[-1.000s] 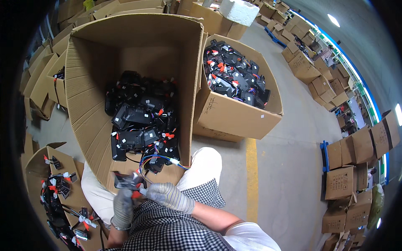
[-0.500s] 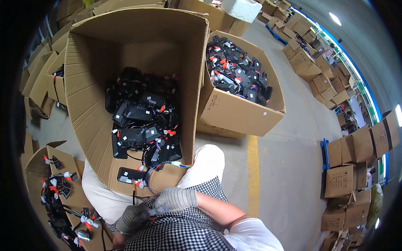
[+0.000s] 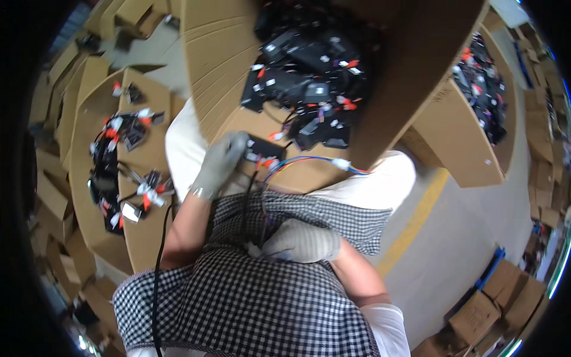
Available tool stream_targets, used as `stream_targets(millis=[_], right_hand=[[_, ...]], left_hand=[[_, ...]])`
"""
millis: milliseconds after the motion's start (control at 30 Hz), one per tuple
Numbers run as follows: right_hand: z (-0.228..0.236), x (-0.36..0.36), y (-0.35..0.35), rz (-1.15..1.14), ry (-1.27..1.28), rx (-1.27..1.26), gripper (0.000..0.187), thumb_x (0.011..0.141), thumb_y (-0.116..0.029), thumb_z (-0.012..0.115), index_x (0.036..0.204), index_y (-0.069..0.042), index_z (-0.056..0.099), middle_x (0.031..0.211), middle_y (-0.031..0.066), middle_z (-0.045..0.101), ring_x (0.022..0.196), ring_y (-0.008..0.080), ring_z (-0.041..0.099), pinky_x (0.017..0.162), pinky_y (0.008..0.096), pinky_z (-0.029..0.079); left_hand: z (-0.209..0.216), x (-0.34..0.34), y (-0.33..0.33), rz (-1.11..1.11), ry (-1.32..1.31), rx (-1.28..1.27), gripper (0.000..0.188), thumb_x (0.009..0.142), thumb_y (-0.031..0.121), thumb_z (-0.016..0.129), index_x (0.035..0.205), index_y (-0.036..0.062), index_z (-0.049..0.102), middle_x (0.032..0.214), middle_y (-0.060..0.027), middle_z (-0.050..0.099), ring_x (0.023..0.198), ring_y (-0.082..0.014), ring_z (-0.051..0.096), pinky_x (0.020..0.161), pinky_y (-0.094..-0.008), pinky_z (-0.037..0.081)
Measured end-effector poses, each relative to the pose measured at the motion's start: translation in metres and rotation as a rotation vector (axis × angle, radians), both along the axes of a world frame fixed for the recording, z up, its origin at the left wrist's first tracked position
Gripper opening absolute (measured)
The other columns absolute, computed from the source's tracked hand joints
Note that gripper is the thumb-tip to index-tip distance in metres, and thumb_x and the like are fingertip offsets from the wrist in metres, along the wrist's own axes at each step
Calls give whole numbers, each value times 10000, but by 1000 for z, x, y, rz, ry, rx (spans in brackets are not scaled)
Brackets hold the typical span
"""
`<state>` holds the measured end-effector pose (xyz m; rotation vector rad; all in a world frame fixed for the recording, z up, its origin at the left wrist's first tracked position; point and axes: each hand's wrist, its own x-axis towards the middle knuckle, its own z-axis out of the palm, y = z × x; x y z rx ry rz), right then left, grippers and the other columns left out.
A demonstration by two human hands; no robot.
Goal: The person inspects and sorts electronic display modules with wiring harnesses by hand, taking them from cardboard boxes in a warehouse.
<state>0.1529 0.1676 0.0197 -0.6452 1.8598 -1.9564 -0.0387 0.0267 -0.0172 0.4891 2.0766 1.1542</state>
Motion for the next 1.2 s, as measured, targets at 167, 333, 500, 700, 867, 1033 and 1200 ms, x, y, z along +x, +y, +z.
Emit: stream_targets(millis=[167,333,500,700,867,1033,1200], right_hand=[[-7,2,-11,41,47,4,106,800,-77,596,870,-55,672,765,113,658,694,237,642,635,324,508],[-6,1,-12,77,51,-47,106,814,-73,588,876,-34,665,749,114,659,689,234,648,637,316,517],[-14,16,-12,-14,13,-151,136,824,-70,566,916,-24,655,734,101,657,686,224,648,635,302,519],[-9,1,-10,28,28,-82,132,826,-112,578,884,-29,663,719,95,652,656,225,641,622,303,513],[-2,-4,-5,84,-33,-28,123,832,-122,579,824,-48,677,689,86,641,623,210,629,615,305,500],[0,-13,-20,-93,-376,-186,168,818,-167,638,689,-65,672,634,72,618,602,182,605,691,301,487],[-3,-21,-19,-162,63,141,218,802,-232,687,646,-82,673,604,29,623,758,115,640,970,321,390]], left_hand=[[-78,-37,-11,50,186,-725,645,847,528,495,1105,-60,550,1089,-285,583,1055,-377,563,910,-412,422],[-99,-21,10,-154,183,-795,594,826,485,550,1105,-39,561,1098,-252,594,1036,-365,568,908,-425,426],[-105,12,21,-486,623,-416,337,793,257,576,1072,69,597,1089,-167,591,1035,-323,544,862,-422,455],[-81,9,22,-766,563,-458,255,828,227,511,1014,96,627,990,-140,624,881,-314,610,767,-406,489],[-54,-20,-38,-341,476,-225,189,841,173,519,969,74,617,940,-123,635,867,-266,624,757,-381,488],[-28,-19,-101,526,-968,1002,490,826,141,610,1272,7,460,1197,-150,565,1113,-290,544,1000,-450,414],[-13,-23,-129,570,-937,1230,430,858,138,522,1270,31,461,1215,-159,551,1095,-287,550,982,-428,430]])
